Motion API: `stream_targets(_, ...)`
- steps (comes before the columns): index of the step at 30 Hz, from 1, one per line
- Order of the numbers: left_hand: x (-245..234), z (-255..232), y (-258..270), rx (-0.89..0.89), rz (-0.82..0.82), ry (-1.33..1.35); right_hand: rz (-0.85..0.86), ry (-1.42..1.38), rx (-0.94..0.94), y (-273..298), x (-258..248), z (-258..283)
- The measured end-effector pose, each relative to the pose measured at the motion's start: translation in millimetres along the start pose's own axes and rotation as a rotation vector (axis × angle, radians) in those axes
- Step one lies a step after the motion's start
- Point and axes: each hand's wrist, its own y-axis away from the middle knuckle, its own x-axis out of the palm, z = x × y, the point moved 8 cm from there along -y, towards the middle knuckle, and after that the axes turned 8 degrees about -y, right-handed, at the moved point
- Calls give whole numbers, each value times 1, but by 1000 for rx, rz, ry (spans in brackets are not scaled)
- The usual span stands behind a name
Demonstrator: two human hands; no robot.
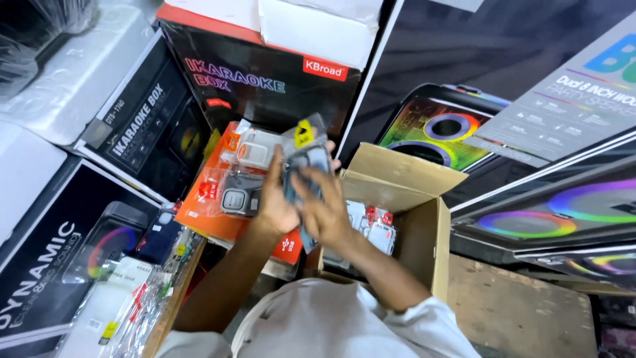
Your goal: Wiping down plastic cell phone cases with a cloth and placing them into a cardboard box.
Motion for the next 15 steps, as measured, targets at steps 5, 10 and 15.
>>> stream_targets(5, -70, 25, -15, -46, -91, 110, -20, 33, 38, -29, -10, -1)
stream_targets(10, 13, -17, 11, 63, 31, 51, -15, -82, 62, -12, -5, 25)
stream_targets(15, -80, 22, -12, 69, -79, 43, -47, 13, 44, -45, -17, 29)
